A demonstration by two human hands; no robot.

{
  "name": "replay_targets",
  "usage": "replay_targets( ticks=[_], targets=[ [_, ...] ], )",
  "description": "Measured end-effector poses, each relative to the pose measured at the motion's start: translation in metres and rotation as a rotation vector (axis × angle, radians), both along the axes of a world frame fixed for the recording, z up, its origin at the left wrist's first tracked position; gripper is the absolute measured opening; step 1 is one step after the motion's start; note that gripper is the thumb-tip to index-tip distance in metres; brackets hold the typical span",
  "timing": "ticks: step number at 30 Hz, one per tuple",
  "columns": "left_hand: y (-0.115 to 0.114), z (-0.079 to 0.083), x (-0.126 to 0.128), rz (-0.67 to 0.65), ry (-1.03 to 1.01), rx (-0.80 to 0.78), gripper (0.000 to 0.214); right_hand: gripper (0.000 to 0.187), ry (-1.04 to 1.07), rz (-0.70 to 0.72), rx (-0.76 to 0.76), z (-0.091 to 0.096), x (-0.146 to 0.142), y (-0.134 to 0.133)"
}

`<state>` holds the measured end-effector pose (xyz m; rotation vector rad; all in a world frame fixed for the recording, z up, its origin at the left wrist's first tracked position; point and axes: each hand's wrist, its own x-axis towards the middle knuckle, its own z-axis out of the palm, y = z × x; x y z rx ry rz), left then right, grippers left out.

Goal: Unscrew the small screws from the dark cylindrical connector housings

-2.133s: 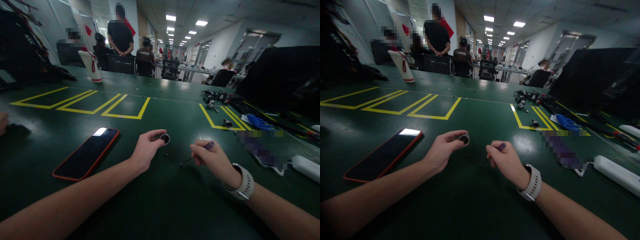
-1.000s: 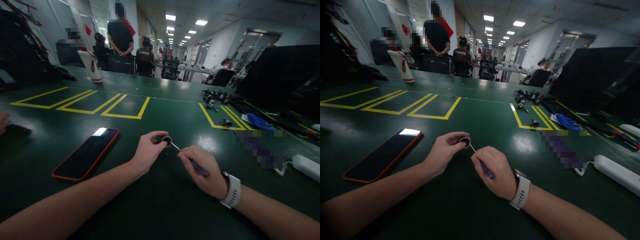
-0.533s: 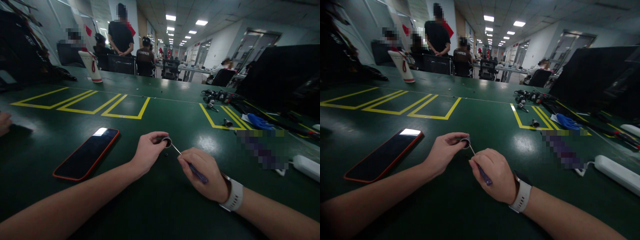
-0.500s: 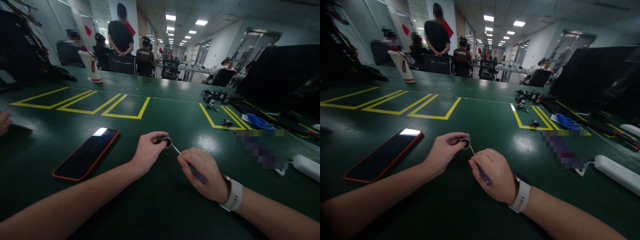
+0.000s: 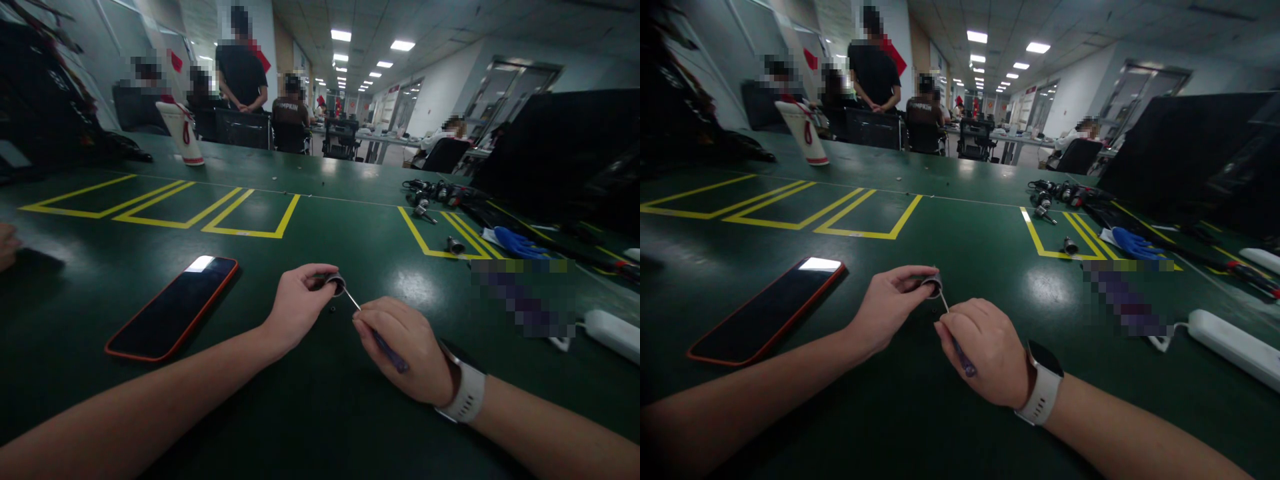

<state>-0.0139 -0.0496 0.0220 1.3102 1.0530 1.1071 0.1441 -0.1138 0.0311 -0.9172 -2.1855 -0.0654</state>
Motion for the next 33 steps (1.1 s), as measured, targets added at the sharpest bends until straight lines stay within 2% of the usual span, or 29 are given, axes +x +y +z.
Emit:
replay_targets(
  ticks=[7,11,14,18,21,27,33],
  targets=[
    [-0.002,0.002,0.000,-0.020,0.000,-0.021,0.025,0.011,-0.062,-0.033,0.010,0.000,-0.003,-0.001],
    [0.001,0.000,-0.001,-0.017,0.007,-0.028,0.023,0.010,0.035,0.013,-0.016,0.000,0.000,-0.003],
    [0.008,-0.003,-0.003,0.019,0.040,-0.042,0.025,0.017,0.208,0.009,-0.142,0.001,0.004,-0.004],
    [0.016,-0.005,-0.007,0.080,0.019,-0.037,0.030,0.028,0.391,-0.091,-0.492,-0.001,0.007,0.002],
    [0.018,-0.005,-0.007,0.080,-0.062,-0.058,0.035,0.030,0.439,-0.101,-0.646,-0.006,0.008,0.010],
    [0.019,-0.007,-0.008,0.041,-0.110,-0.084,0.038,0.030,0.409,-0.102,-0.724,-0.010,0.004,0.014],
    [0.016,-0.003,-0.008,-0.006,-0.204,-0.132,0.032,0.033,0.348,-0.060,-0.772,0.004,0.013,0.013]
  ],
)
